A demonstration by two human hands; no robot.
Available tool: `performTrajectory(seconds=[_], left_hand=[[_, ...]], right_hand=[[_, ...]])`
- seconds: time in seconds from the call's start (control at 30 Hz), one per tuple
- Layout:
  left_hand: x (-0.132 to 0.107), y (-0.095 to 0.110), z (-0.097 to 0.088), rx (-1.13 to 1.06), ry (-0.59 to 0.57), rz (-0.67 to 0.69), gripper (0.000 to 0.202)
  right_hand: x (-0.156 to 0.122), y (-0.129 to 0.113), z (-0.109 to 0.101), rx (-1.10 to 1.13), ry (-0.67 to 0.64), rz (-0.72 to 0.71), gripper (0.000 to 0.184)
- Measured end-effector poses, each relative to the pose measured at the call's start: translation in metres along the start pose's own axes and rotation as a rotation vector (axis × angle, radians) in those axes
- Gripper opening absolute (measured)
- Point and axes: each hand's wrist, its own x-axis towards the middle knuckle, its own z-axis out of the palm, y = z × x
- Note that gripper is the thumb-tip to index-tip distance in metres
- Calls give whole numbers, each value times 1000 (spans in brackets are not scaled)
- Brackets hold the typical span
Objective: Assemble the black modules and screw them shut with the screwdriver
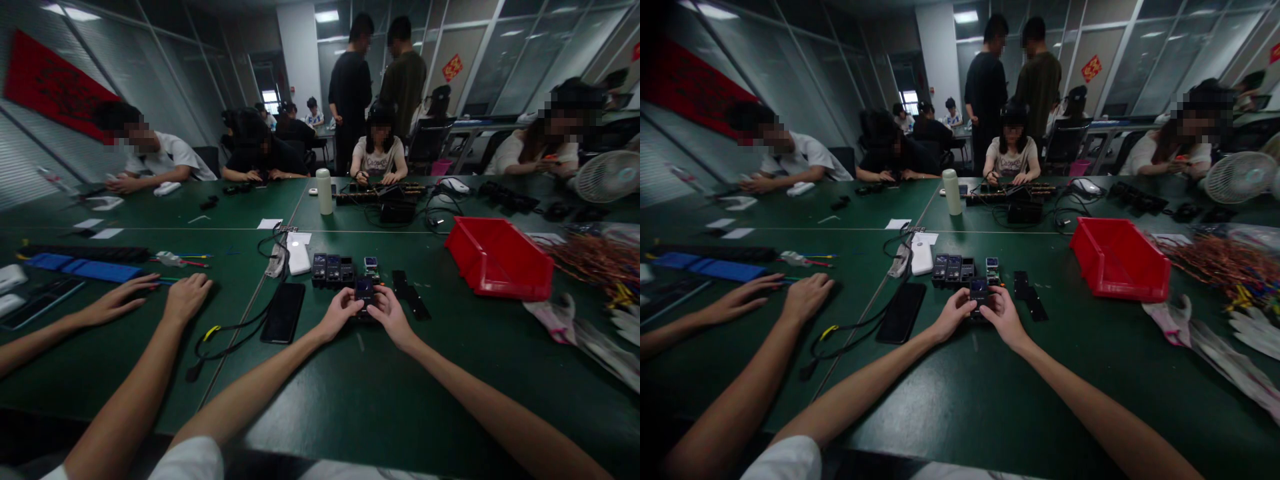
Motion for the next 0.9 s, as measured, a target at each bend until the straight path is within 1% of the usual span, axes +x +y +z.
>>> performTrajectory(seconds=[0.37,0.5,0.67,0.9], left_hand=[[0,-2,0,-55,-34,-11,31],[0,-2,-1,-38,-24,-13,33],[-1,1,1,29,-9,-8,37],[-2,0,1,53,-33,24,37]], right_hand=[[-1,-3,0,-15,-10,-1,47],[-1,-4,1,-27,-9,12,43],[0,-4,2,-30,27,19,41],[1,-3,0,1,41,15,41]])
